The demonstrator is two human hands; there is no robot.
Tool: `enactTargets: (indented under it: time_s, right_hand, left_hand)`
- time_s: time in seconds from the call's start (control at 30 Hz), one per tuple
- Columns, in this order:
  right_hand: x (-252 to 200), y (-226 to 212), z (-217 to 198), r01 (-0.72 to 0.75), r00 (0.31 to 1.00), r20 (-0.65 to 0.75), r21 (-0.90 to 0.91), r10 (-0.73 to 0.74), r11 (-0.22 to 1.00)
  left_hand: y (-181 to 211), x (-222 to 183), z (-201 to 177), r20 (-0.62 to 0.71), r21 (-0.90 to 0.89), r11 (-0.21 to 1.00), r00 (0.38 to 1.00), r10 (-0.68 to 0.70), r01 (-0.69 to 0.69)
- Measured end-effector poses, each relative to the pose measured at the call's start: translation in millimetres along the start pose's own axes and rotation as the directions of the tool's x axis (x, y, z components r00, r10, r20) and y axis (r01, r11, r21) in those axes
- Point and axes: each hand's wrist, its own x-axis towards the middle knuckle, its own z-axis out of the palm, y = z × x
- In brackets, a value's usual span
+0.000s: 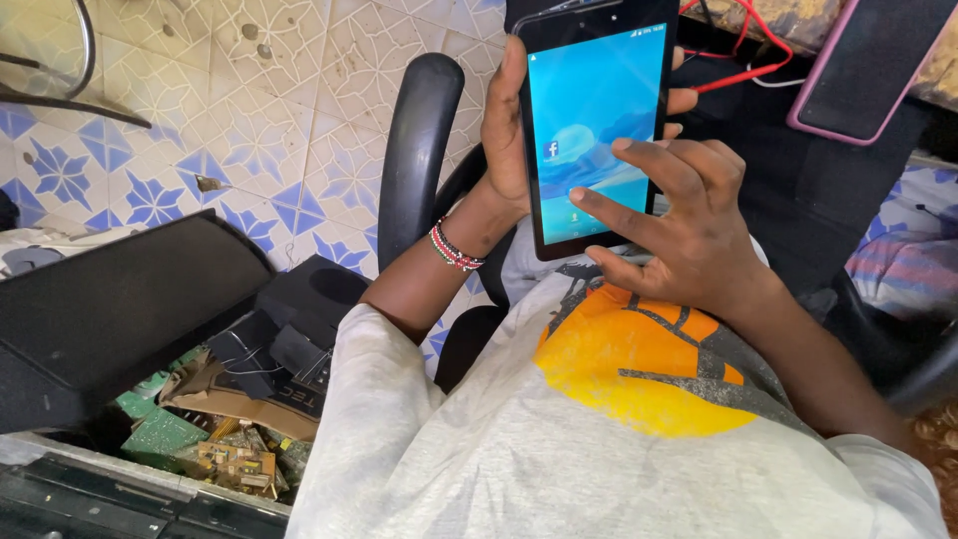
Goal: A person interacts with a tablet's touchscreen interface to evaluate its performance and functionality.
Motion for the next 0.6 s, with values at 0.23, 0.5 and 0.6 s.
enactTargets:
  time_s: [0.23,0.5,0.6]
  right_hand:
    - [-2.6,1.6,0.7,0.003,1.000,0.019,-0.016,-0.003,1.000]
    - [-3.1,4.2,-0.3,-0.032,0.999,0.014,-0.073,0.033,0.997]
    - [-2.2,4.9,-1.9,-0.050,0.998,0.019,-0.069,0.051,0.996]
  left_hand:
    - [3.6,-6.1,18.0,-0.067,-0.013,1.000,0.997,-0.029,0.028]
    - [-12.5,16.4,-53.9,0.384,0.025,0.876,0.814,0.437,-0.482]
    - [-12.3,17.8,-55.6,0.359,0.043,0.868,0.819,0.448,-0.494]
